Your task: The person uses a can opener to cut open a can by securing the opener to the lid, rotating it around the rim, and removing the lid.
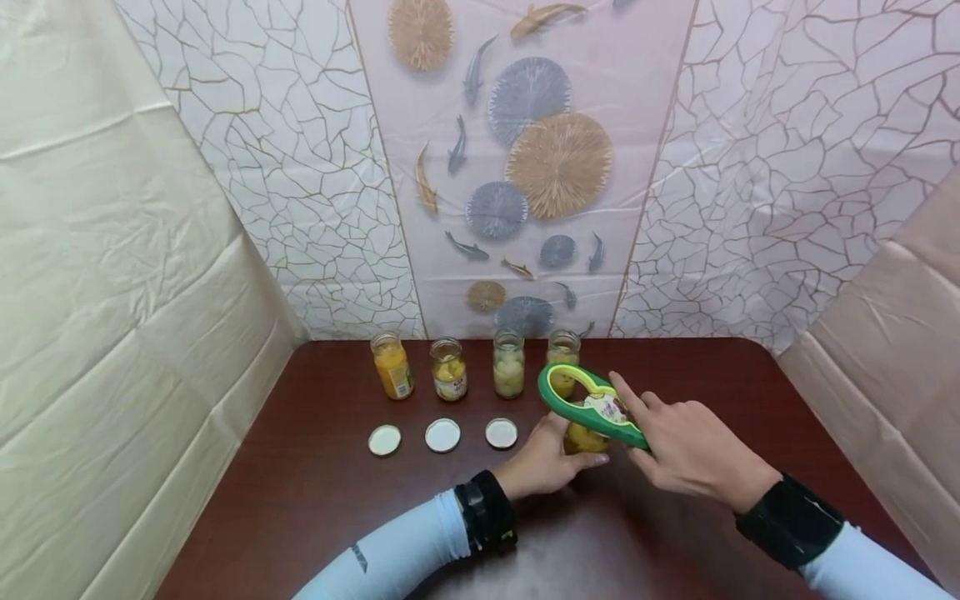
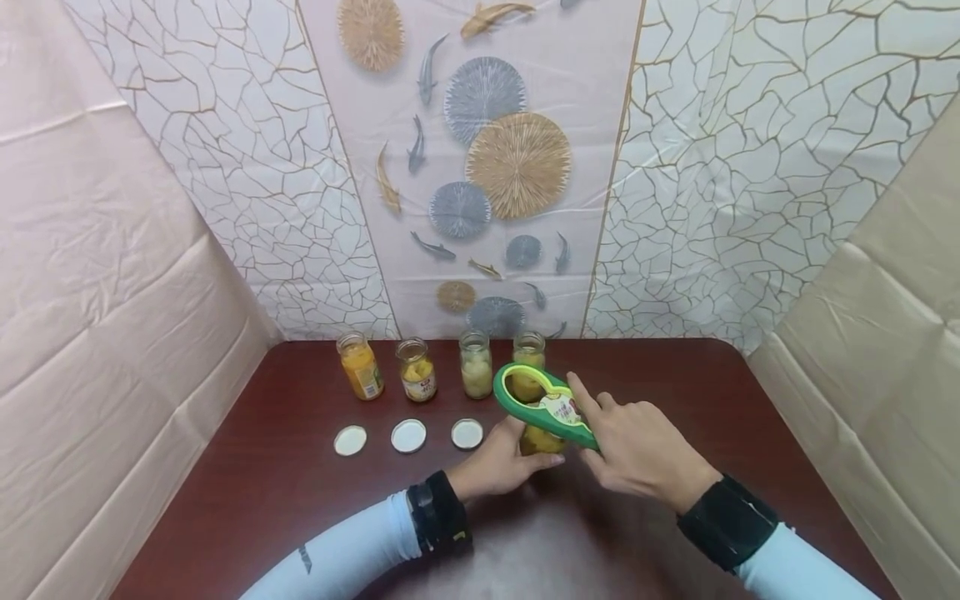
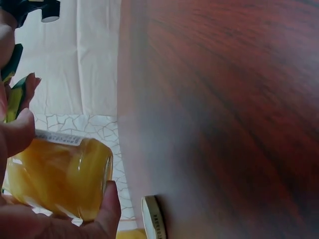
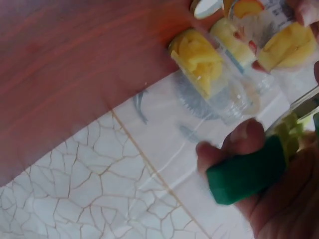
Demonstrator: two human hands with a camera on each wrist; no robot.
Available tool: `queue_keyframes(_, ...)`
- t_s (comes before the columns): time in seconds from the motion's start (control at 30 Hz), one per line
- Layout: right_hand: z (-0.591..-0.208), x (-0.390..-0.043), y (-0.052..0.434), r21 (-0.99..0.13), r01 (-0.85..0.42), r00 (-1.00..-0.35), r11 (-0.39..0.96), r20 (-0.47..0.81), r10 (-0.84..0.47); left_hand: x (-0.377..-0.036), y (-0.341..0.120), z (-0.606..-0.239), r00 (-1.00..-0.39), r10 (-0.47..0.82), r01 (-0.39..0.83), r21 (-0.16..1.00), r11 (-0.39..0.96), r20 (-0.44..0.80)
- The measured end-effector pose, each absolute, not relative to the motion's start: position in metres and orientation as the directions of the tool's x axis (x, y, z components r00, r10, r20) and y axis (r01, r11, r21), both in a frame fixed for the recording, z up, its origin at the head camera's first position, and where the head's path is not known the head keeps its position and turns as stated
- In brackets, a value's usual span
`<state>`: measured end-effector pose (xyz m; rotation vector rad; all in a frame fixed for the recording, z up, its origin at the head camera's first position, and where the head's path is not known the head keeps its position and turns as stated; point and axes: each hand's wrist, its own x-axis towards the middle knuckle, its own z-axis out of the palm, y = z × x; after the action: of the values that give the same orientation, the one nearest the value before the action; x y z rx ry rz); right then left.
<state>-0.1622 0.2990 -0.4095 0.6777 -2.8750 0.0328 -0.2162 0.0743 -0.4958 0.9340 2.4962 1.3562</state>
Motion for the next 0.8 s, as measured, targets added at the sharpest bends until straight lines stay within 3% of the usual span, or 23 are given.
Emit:
queue_keyframes(0.47, -0.412, -0.162, 0.286, 0.04, -0.421, -0.878, 0.906, 0.232, -0.419, -0.219, 0.078, -0.5, -0.833, 0.533, 0.412, 0.811, 0.416, 0.149)
queue_keyframes(0.8, -0.42, -0.159, 0.283, 0.054, -0.405, -0.895, 0.913, 0.182, -0.408, -0.22, 0.072, -0.502, -0.78, 0.583, 0.508, 0.776, 0.374, 0.229)
